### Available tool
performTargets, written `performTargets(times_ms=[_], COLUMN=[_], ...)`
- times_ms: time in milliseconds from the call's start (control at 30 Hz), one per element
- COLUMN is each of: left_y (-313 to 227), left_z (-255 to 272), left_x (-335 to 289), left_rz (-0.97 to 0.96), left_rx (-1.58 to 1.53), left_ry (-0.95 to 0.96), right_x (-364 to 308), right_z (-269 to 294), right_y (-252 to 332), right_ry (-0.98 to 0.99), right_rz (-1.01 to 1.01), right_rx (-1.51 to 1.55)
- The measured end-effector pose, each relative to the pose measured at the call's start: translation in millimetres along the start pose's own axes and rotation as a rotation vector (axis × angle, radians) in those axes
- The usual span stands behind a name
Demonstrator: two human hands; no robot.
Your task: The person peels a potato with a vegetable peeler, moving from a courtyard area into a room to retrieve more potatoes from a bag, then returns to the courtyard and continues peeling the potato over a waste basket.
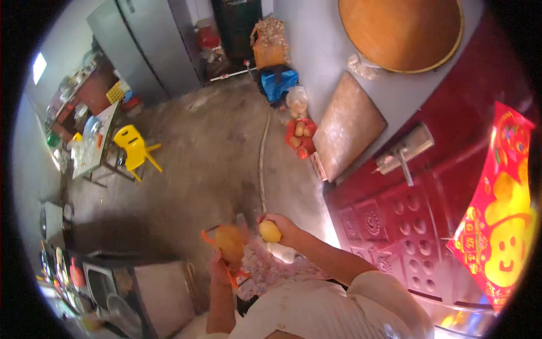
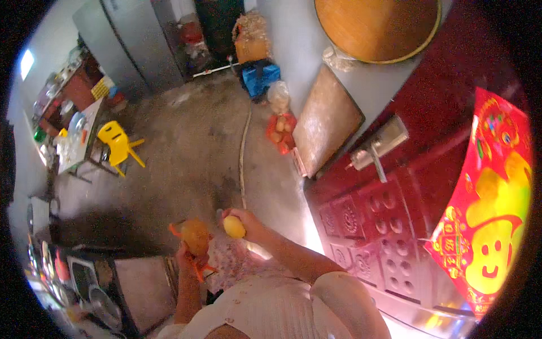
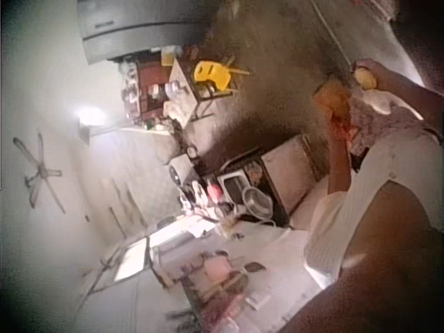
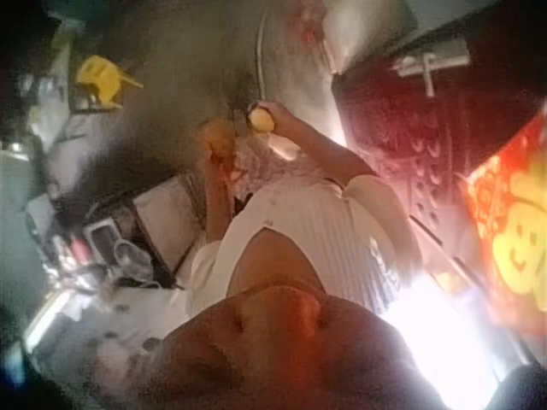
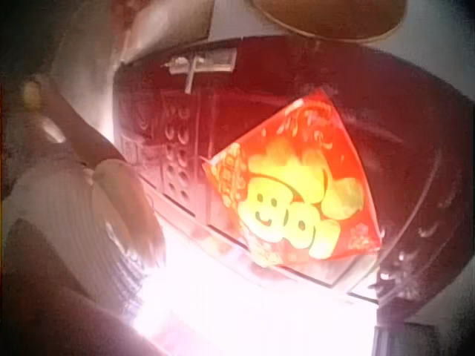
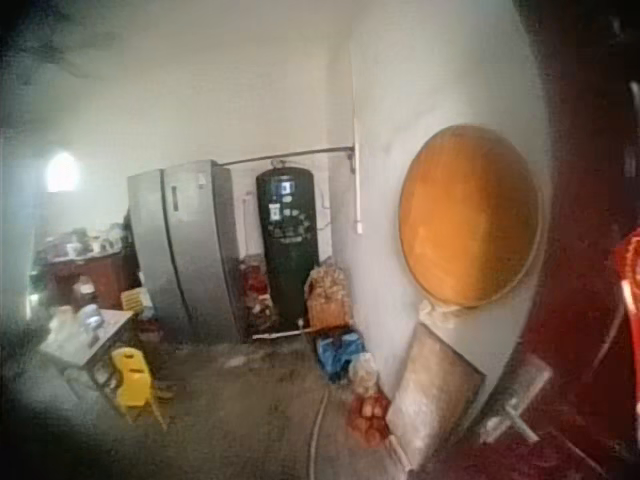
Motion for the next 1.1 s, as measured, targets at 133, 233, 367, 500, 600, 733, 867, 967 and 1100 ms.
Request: performTargets(times_ms=[133, 233, 367, 500, 600, 733, 867, 967, 1100], left_y=[-55, -110, -168, -198, -210, -220, -223, -229, -222], left_z=[41, 77, 99, 138, 134, 129, 115, 133, 134], left_x=[69, 119, 190, 253, 308, 398, 484, 532, 590], left_rz=[0.053, 0.077, 0.224, 0.332, 0.366, 0.503, 0.523, 0.635, 0.716], left_rx=[-0.089, 0.154, 0.165, 0.192, 0.247, 0.270, 0.255, 0.173, 0.104], left_ry=[-0.105, -0.252, -0.064, -0.007, -0.183, 0.085, 0.227, 0.321, 0.441], right_x=[81, 154, 211, 257, 281, 309, 323, 348, 362], right_z=[-10, -18, -56, -54, -25, 0, 26, 36, 62], right_y=[46, 73, 121, 159, 203, 237, 315, 333, 359], right_ry=[0.001, 0.002, -0.037, -0.074, -0.060, -0.195, -0.147, -0.161, -0.213], right_rz=[0.050, 0.043, 0.070, 0.174, 0.529, 0.378, 0.836, 0.520, 0.631], right_rx=[0.004, 0.047, 0.012, -0.023, -0.483, 0.173, -0.690, 0.213, -0.165])
Point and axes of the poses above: each hand's wrist, its own x-axis towards the middle knuckle, its own z-axis out of the back of the hand, y = z × x, the point moved 7 cm from there along x, towards the middle knuckle, and after that the axes turned 14 degrees about y, right-handed, at the moved point
